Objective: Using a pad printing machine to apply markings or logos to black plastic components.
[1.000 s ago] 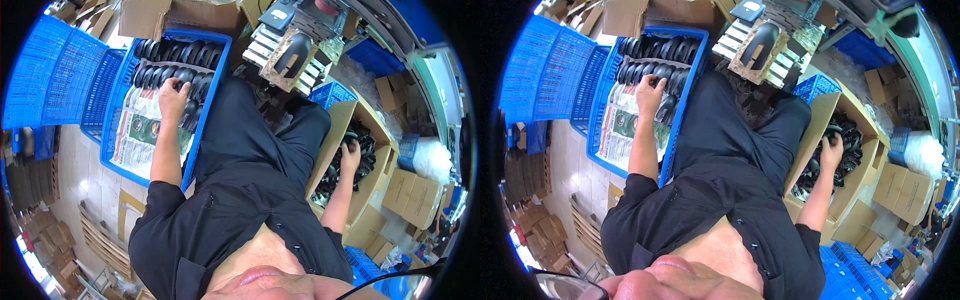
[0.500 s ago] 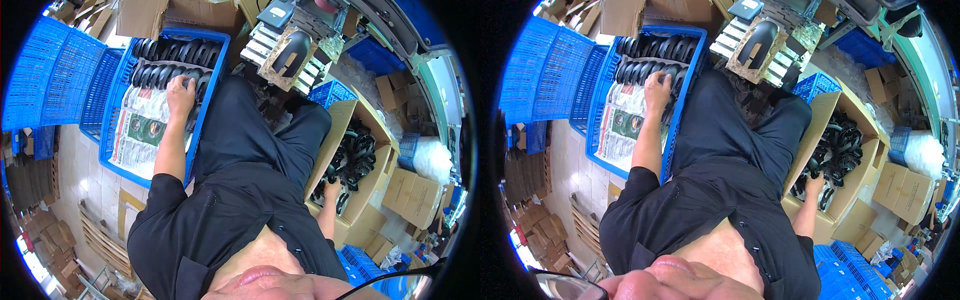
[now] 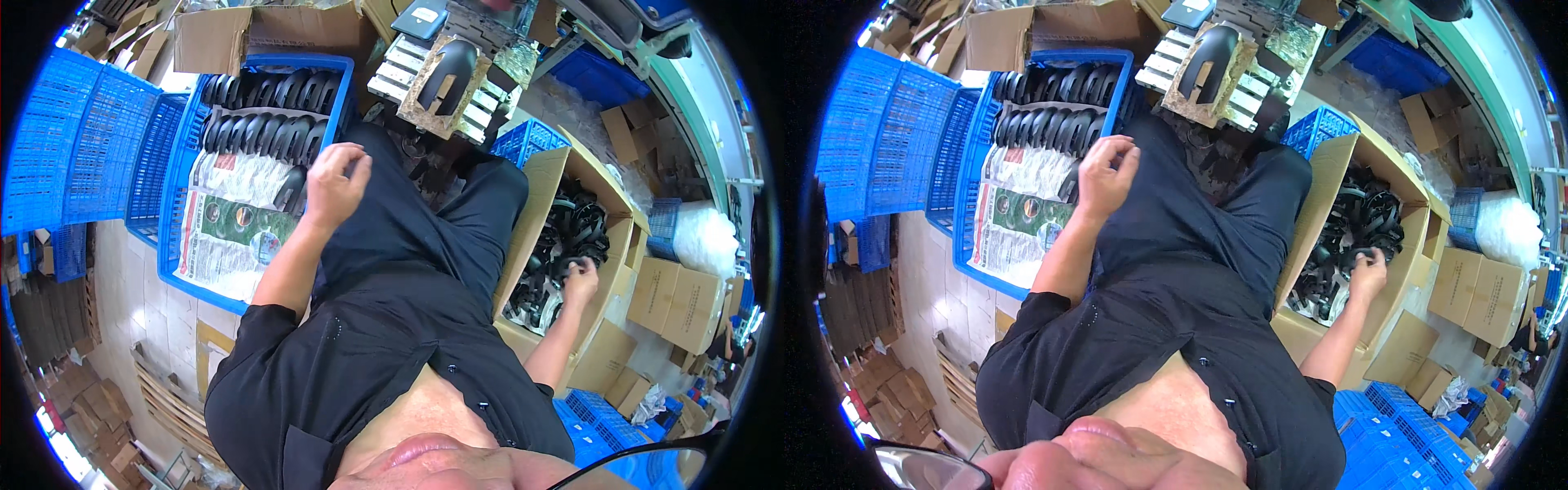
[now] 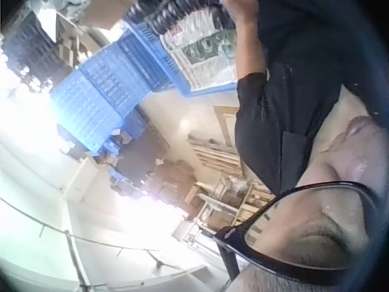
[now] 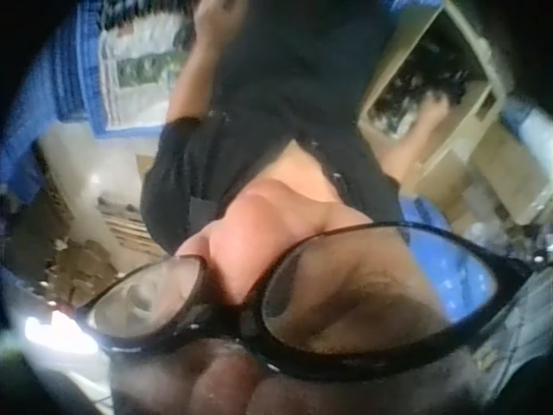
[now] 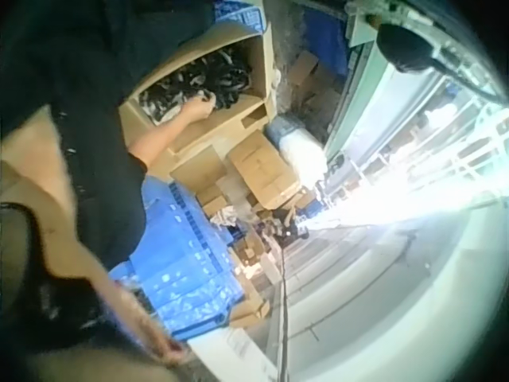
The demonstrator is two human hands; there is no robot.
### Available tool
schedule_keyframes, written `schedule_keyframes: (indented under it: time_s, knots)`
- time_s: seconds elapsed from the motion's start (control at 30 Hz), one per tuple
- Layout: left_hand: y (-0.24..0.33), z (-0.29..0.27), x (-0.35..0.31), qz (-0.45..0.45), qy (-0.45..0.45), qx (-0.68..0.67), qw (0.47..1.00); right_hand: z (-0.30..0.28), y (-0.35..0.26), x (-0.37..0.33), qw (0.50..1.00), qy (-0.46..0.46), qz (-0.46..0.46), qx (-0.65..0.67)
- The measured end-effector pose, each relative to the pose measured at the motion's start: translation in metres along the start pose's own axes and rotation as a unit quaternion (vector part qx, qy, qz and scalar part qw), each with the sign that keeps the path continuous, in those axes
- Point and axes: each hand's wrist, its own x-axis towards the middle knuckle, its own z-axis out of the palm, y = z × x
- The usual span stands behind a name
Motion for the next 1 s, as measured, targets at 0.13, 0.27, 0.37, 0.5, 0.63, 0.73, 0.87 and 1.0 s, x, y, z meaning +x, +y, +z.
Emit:
schedule_keyframes:
  time_s: [0.13, 0.27, 0.37, 0.5, 0.63, 0.73, 0.87, 1.0]
  knots:
    - [0.046, 0.021, -0.007, -0.012, -0.122, -0.097, 0.988, -0.017, -0.092, -0.015, 0.968, 0.102, -0.013, 0.229]
    - [0.084, 0.041, -0.011, -0.108, -0.309, -0.253, 0.91, -0.004, -0.175, -0.06, 0.789, -0.178, -0.031, 0.587]
    - [0.09, 0.057, -0.019, -0.2, -0.381, -0.46, 0.776, 0.021, -0.217, -0.105, 0.694, -0.355, -0.007, 0.627]
    - [0.09, 0.043, -0.015, -0.227, -0.43, -0.397, 0.778, 0.054, -0.232, -0.134, 0.634, -0.438, 0.04, 0.636]
    - [0.087, 0.03, -0.017, -0.162, -0.462, -0.29, 0.823, 0.05, -0.238, -0.128, 0.79, -0.375, -0.256, 0.411]
    - [0.088, 0.027, -0.019, -0.145, -0.485, -0.248, 0.826, 0.037, -0.247, -0.125, 0.806, -0.395, -0.34, 0.281]
    - [0.098, 0.028, -0.017, -0.178, -0.455, -0.229, 0.842, 0.028, -0.252, -0.124, 0.818, -0.395, -0.357, 0.22]
    - [0.092, 0.039, -0.012, -0.059, -0.333, -0.206, 0.918, 0.028, -0.242, -0.127, 0.82, -0.407, -0.237, 0.326]
